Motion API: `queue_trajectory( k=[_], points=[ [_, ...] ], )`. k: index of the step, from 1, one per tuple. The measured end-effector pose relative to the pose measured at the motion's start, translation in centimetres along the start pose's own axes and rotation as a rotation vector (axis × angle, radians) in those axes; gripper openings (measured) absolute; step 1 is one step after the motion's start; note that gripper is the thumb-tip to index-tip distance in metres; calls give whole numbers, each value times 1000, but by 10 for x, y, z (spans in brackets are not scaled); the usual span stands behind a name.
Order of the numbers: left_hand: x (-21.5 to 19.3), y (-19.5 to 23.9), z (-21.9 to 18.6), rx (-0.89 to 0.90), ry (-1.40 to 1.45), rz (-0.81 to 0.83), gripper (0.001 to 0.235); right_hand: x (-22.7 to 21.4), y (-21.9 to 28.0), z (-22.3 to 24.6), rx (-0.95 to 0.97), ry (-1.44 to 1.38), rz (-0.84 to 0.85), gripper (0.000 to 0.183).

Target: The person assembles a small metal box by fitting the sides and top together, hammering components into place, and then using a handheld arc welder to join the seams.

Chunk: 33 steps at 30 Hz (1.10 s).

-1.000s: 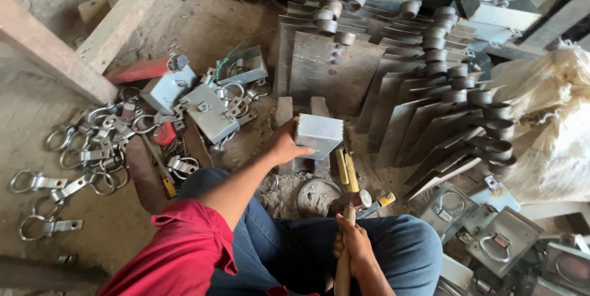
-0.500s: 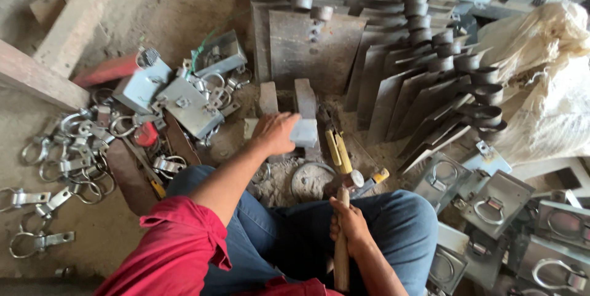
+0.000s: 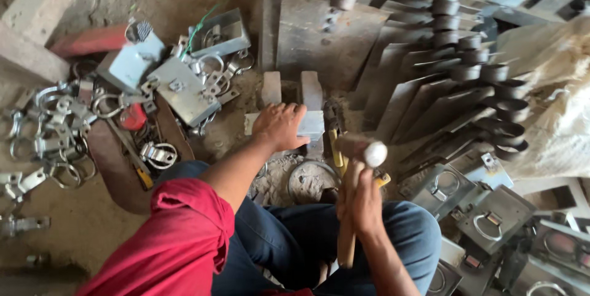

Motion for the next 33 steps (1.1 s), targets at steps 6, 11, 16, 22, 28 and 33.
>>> queue_trajectory(
  k=[6, 11, 16, 22, 28, 33],
  points=[
    [-2, 0, -1, 26, 28, 51, 72, 19, -63, -4, -312, -26, 148, 48],
    [-8, 0, -2, -8, 26, 26, 70, 20, -70, -21, -200, 187, 91, 54],
    [-9, 2, -3, -7, 47, 75, 68, 21, -76, -5, -297, 20, 221, 53],
    [-8, 0, 0, -10, 15, 50, 71, 36, -76, -6, -210, 233, 118, 55],
    [-1, 5, 3, 129, 28, -34, 76, 34, -69, 5, -301, 96, 106, 52],
    [-1, 0, -6, 97, -70, 38, 80, 36, -63, 7, -246, 315, 71, 58]
  ],
)
Point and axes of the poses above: each hand's wrist, its own y-axis away from the middle knuckle, its own x-axis out of the palm, z = x × y, the point moved 4 cm from there along -y, towards the middle knuckle, and after that the axes turned 9 degrees about -y, right-handed, at the moved point
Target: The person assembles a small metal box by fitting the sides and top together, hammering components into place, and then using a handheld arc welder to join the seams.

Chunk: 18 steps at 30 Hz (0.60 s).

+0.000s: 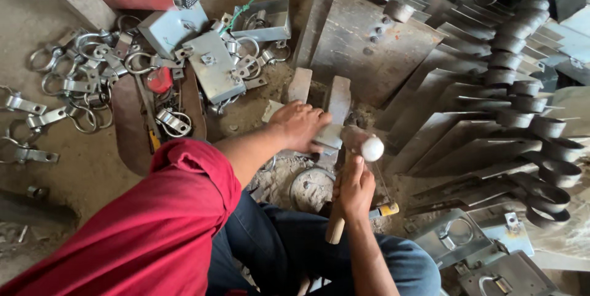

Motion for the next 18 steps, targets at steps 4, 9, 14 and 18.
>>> queue_trajectory(
  k=[4, 9, 14, 18],
  points=[
    [0, 3, 2, 12, -1, -40, 77, -10, -1, 2, -10, -201, -3, 56],
    [2, 3, 1, 12, 32, -126, 76, -2, -9, -2, 29, -204, -8, 56],
    [3, 1, 3, 27, 18, -98, 78, -6, -4, 6, 10, -170, 2, 56],
    [3, 4, 3, 38, 21, -57, 74, -4, -6, 5, -24, -218, 10, 59]
  ],
)
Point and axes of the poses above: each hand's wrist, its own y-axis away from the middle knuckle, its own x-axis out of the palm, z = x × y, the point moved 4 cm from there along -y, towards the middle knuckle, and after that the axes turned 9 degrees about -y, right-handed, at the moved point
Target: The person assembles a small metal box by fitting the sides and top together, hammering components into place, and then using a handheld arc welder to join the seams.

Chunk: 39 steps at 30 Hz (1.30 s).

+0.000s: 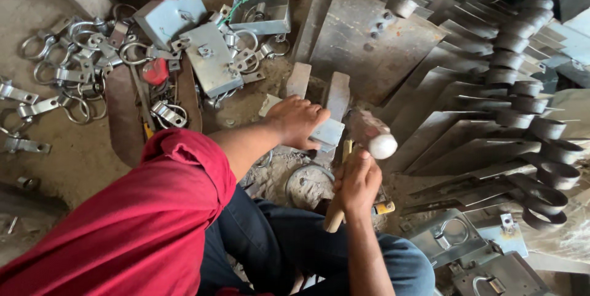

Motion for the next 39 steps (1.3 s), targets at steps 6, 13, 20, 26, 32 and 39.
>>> queue_trajectory(
  k=[6, 13, 20, 26, 32, 39],
  points=[
    [-2, -3, -4, -15, -18, 26, 81, 6, -3, 6, 117, 96, -35, 55],
    [7, -2, 0, 18, -22, -74, 79, 11, 0, 6, -4, 113, 14, 55],
    [3, 2, 3, 2, 15, -9, 73, 5, 0, 21, 5, -20, -14, 55],
    [-1, -3, -1, -1, 26, -8, 76, 12, -8, 10, 139, 143, -40, 56],
    [2, 3, 1, 15, 46, -22, 73, 8, -7, 22, -36, -11, 33, 54],
    [-3, -3, -1, 3, 36, -42, 74, 6, -6, 31, 141, 88, -48, 54]
  ],
)
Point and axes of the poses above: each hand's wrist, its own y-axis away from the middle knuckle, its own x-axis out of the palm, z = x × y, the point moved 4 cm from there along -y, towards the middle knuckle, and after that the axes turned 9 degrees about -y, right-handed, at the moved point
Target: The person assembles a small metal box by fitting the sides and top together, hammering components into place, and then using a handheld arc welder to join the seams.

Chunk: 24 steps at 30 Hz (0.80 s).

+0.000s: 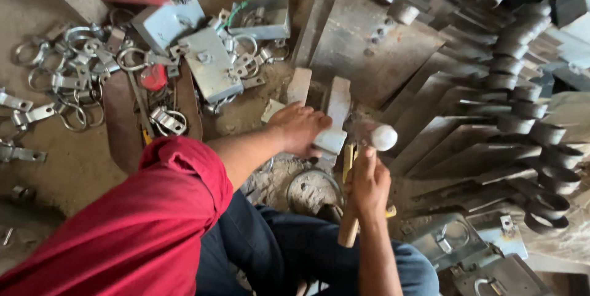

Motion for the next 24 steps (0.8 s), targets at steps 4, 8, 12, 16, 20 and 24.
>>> queue_trajectory(
  k=[4, 8, 12, 16, 20, 24],
  points=[
    [1, 6, 0, 18, -44, 62, 77, -4, 1, 0, -99, -120, 73, 55],
    [-1, 1, -1, 10, -101, 108, 80, 5, -10, -18, -45, 37, 39, 55],
    [0, -1, -2, 16, -135, 65, 88, -11, -20, -38, 114, -6, -30, 60],
    [2, 4, 0, 23, -118, 19, 79, -17, -29, -64, 257, 18, -113, 56],
    [-1, 4, 4, 30, -14, -13, 77, -19, -42, -85, 276, -82, -120, 57],
    [-13, 8, 1, 88, 118, -205, 74, -22, -46, -83, 294, -161, -62, 58]
  ],
)
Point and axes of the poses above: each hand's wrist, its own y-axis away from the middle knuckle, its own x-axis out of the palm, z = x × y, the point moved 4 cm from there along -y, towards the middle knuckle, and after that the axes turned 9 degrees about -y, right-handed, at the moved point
